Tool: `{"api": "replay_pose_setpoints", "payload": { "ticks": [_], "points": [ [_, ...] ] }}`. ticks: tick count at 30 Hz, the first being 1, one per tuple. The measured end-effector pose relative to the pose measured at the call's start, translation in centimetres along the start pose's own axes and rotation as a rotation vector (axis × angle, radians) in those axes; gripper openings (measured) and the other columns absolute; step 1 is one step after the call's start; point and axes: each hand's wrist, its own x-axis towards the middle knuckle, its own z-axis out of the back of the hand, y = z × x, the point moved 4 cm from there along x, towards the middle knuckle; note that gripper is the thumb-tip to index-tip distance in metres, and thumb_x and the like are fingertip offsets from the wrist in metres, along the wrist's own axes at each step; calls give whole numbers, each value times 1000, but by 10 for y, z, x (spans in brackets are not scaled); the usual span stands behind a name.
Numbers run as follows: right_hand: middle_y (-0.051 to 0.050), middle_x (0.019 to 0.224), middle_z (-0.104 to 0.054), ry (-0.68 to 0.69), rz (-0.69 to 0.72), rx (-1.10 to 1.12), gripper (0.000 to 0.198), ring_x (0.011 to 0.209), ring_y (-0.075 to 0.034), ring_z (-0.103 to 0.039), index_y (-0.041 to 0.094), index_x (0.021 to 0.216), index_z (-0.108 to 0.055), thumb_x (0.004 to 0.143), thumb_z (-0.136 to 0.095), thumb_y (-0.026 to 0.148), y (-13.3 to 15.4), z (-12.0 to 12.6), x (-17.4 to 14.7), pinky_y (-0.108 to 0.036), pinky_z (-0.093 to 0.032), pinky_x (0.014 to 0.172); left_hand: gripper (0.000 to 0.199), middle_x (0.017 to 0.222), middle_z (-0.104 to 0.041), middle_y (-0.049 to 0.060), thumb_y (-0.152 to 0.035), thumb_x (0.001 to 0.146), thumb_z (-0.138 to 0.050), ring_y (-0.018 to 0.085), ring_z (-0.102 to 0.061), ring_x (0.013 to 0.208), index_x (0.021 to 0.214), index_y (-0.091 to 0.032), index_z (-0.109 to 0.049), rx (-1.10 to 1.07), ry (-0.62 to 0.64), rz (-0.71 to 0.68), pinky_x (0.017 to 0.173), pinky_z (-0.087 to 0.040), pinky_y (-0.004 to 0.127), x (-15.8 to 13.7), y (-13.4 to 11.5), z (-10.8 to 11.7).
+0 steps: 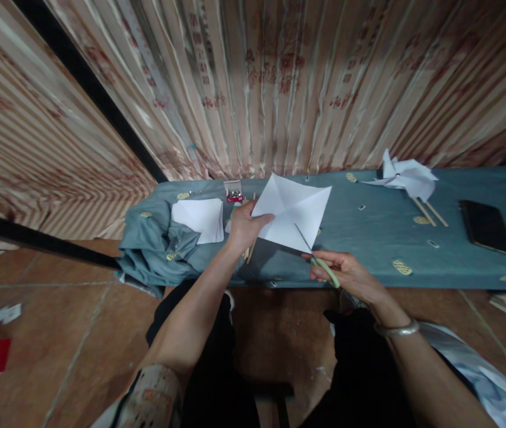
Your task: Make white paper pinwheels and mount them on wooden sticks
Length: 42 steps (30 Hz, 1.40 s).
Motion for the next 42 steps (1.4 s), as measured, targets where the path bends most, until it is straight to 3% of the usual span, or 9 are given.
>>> {"api": "replay_pose_setpoints", "payload": {
  "ticks": [10,18,27,42],
  "points": [
    [-3,68,-69,-24,-43,51,64,65,-14,-62,16,102,-74,52,-85,55,-1,0,0,-28,-51,62,26,67,-67,-3,-22,56,-73,13,-58,60,81,-14,-71,-67,7,23,58,-45,24,1,4,-1],
    [-4,69,-68,44,47,-45,43,62,-12,-58,16,79,-71,64,-78,57,-2,1,1,-25,-47,56,29,67,-68,-2,-24,54,-76,14,-58,58,81,-14,-72,-109,73,59,55,-46,24,-2,6,-6],
    [-1,65,-65,7,-22,40,51,60,-12,-59,17,81,-72,53,-83,58,4,-4,0,-27,-48,59,31,70,-70,-1,-23,56,-76,14,-60,61,85,-13,-72,-116,70,61,57,-47,25,-2,9,-6],
    [-4,70,-68,25,38,-45,47,63,-13,-59,17,77,-69,62,-78,60,1,-2,0,-25,-47,56,30,71,-70,-1,-21,58,-75,15,-61,62,88,-15,-74,-73,83,37,55,-48,23,-4,9,-6]
  ]
}}
